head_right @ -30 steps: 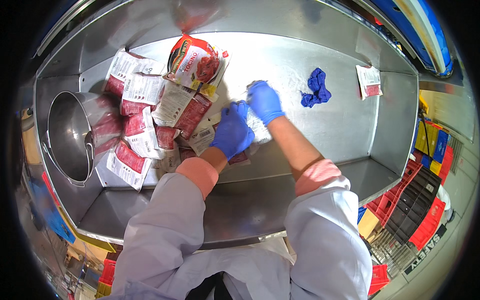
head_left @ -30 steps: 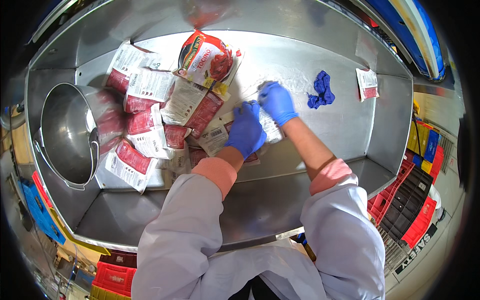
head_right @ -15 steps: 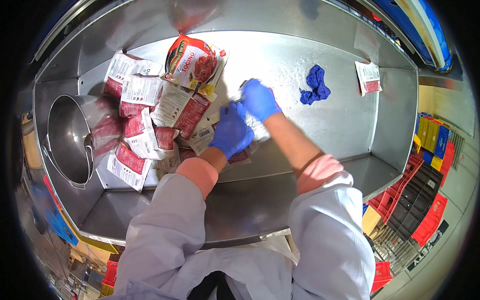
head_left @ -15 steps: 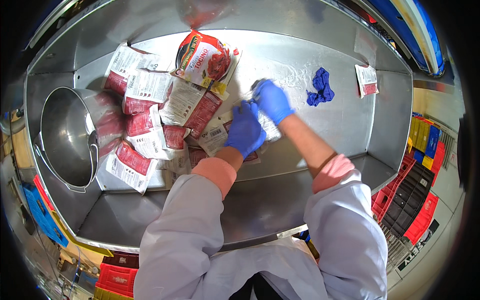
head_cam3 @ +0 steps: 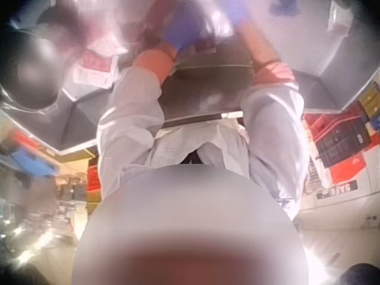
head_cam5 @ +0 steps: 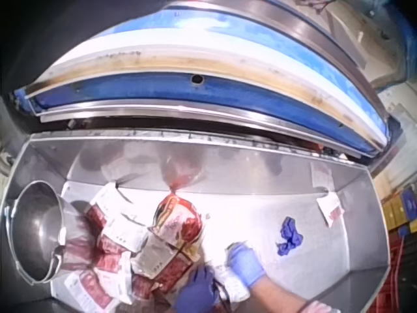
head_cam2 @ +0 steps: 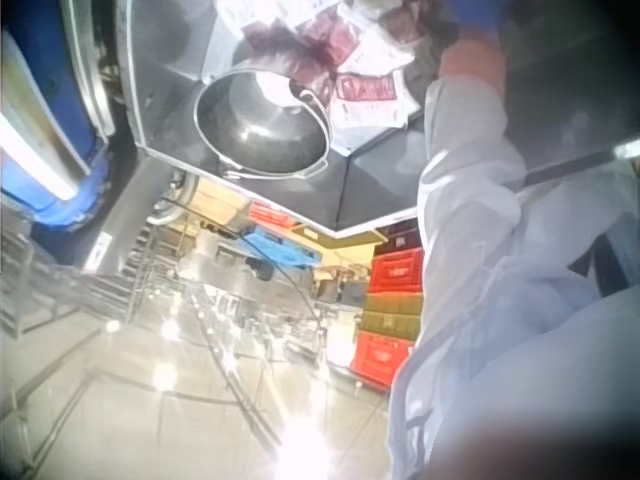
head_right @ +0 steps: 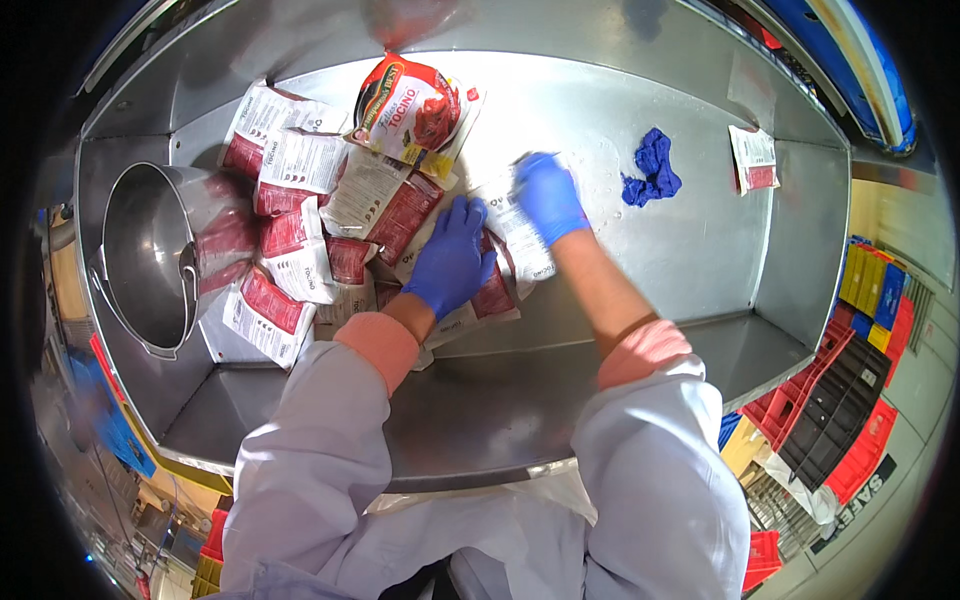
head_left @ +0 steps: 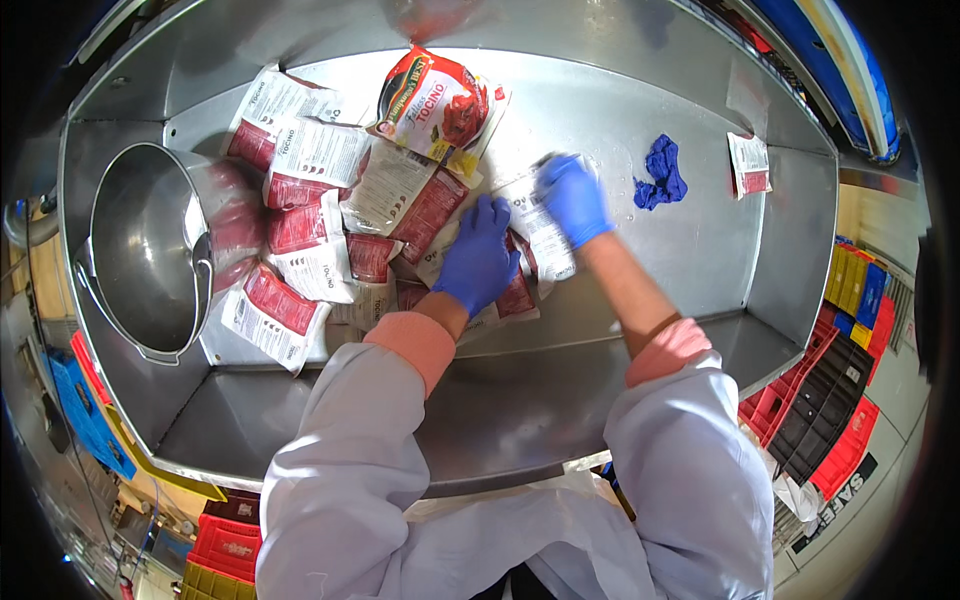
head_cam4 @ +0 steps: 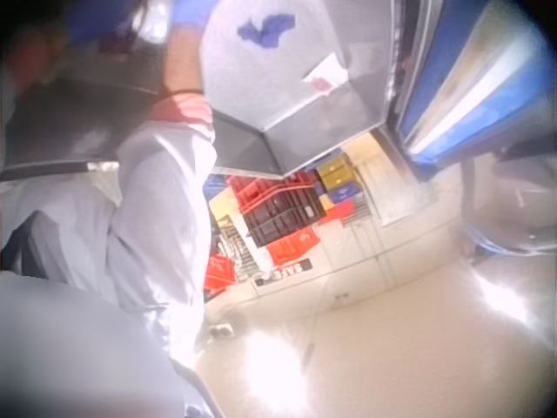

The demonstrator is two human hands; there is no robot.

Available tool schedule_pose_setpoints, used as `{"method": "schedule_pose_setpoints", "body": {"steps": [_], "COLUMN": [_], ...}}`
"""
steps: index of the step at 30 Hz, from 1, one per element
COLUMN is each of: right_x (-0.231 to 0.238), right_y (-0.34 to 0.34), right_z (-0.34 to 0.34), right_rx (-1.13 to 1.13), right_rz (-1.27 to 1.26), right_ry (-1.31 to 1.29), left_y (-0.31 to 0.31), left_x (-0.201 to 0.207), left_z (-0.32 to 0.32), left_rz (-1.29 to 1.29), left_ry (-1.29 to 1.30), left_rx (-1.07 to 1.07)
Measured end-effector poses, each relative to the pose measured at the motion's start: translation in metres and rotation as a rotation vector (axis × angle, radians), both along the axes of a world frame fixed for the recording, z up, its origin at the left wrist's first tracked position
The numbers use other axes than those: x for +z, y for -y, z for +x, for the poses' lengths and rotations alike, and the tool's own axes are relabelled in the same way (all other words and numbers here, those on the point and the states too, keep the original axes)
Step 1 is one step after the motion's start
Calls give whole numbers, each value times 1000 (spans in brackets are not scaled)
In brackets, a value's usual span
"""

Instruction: The person wipes the exterior of multiple sealed meat packages with a blue cloth on a stainless steel counter, then places the cleaned packages into a red plastic crate. The person handles the packages one at a time, wiping each before moving it to the crate.

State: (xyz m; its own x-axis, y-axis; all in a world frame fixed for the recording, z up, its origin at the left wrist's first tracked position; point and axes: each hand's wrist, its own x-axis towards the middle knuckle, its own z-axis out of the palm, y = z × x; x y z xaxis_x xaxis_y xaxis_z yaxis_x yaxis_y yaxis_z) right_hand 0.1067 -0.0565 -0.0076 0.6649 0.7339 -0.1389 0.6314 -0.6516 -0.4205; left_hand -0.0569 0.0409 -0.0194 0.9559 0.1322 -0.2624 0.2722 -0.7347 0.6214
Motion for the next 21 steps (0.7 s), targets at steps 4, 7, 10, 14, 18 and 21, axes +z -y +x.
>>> {"method": "schedule_pose_setpoints", "body": {"steps": [4,7,10,14,18,21], "right_x": [-26,-17,-1,-54,4,-36], "right_y": [7,-10,14,9,8,6], "right_z": [-5,-17,40,-3,41,-4], "right_rx": [78,198,-241,19,-248,-31], "right_rz": [-95,57,-366,171,-395,33], "right_ry": [125,243,-101,174,-102,37], "left_y": [7,0,-2,7,4,9], "left_x": [8,0,-1,0,-4,-2], "left_z": [12,5,5,7,1,9], "left_rz": [224,132,74,124,-34,81], "left_ry": [72,48,67,95,101,129], "left_rx": [-202,-138,-122,-91,6,-76]}}
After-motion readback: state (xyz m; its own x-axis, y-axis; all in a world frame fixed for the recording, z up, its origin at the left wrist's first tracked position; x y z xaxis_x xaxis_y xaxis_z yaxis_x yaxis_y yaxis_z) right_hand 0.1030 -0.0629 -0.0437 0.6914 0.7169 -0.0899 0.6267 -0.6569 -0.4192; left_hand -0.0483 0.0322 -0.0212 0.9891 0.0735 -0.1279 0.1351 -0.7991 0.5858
